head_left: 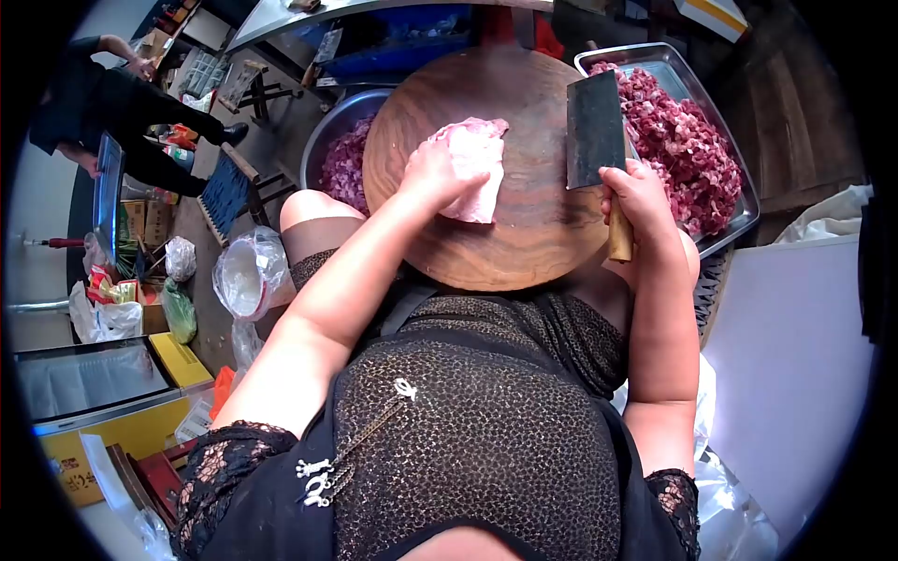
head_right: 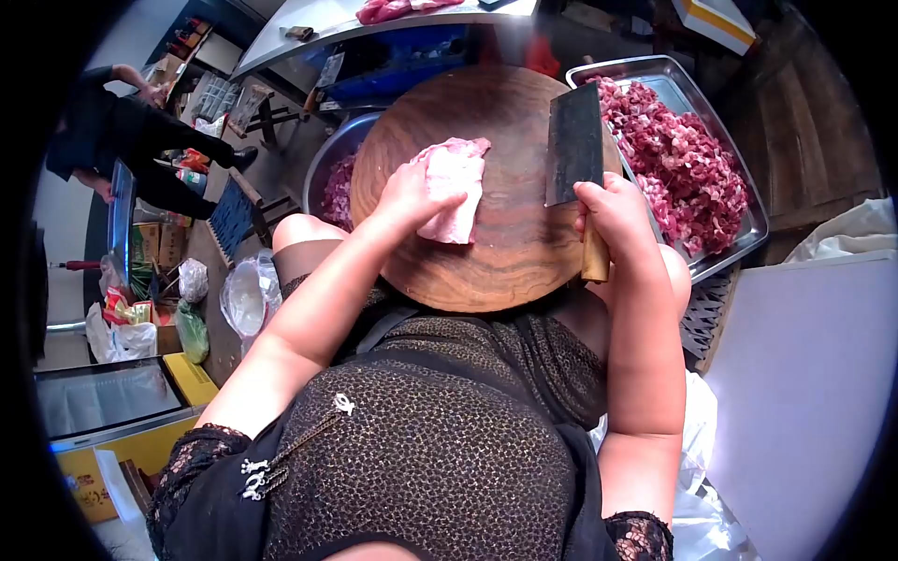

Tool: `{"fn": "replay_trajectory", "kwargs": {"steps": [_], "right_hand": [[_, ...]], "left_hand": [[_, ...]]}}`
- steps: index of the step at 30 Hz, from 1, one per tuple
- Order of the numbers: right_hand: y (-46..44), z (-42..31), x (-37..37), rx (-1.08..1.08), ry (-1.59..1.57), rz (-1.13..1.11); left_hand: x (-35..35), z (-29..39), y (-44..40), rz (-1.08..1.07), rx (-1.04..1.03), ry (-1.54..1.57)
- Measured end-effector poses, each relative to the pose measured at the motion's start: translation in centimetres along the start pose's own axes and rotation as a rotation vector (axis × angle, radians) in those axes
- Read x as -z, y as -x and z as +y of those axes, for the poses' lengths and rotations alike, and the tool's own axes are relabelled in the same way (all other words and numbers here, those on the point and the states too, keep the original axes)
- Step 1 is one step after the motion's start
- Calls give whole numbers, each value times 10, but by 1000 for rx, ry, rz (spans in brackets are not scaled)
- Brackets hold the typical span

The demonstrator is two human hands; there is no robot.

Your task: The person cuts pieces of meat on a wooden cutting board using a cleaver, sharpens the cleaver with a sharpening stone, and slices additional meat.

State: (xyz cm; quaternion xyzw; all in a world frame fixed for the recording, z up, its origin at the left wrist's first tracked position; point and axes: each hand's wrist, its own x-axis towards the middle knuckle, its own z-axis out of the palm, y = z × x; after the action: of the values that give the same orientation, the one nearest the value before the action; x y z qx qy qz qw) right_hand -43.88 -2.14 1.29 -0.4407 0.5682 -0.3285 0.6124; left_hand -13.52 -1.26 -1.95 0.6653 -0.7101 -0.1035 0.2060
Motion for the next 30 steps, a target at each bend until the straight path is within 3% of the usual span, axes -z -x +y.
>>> {"fn": "replay_trajectory", "kwargs": {"steps": [3, 9, 11, 13, 14, 17, 19, 21, 22, 23, 24, 26, 27, 30], "right_hand": [[0, 2, -5, -2, 4, -8], [-5, 0, -3, 4, 62, -22], [-7, 0, -2, 5, 61, -26], [-7, -1, -3, -2, 63, -13], [-6, -3, -3, -1, 61, -11], [-3, -1, 0, -34, 7, -5], [-7, -1, 3, -13, 4, -32], [-4, -9, 0, -10, 5, -27], [-4, -11, -1, 2, -12, -3], [-4, -12, -2, 13, -32, 24], [-5, -11, -1, 22, -24, 35], [-4, -9, 0, 9, -28, 29], [-3, -8, 1, -2, -31, 25], [1, -5, 5, -15, 19, -3]], "left_hand": [[-6, 5, -10, -159, 82, 95], [-9, 11, 0, -274, -89, 192], [-10, 5, 2, -129, 8, 200], [12, 1, -15, -198, 419, 435], [15, -20, -23, -155, 401, 492], [59, -35, -41, -109, 93, 648], [92, 4, -41, -109, 58, 437], [88, 26, -40, 44, -265, -34], [83, 32, -33, 103, -532, -249], [75, 38, -21, 15, -644, -262], [66, 50, 3, -265, -623, -145], [63, 71, 38, -965, -342, 250], [62, 70, 42, -1121, -313, 417], [49, 50, 27, -448, -351, 471]]}}
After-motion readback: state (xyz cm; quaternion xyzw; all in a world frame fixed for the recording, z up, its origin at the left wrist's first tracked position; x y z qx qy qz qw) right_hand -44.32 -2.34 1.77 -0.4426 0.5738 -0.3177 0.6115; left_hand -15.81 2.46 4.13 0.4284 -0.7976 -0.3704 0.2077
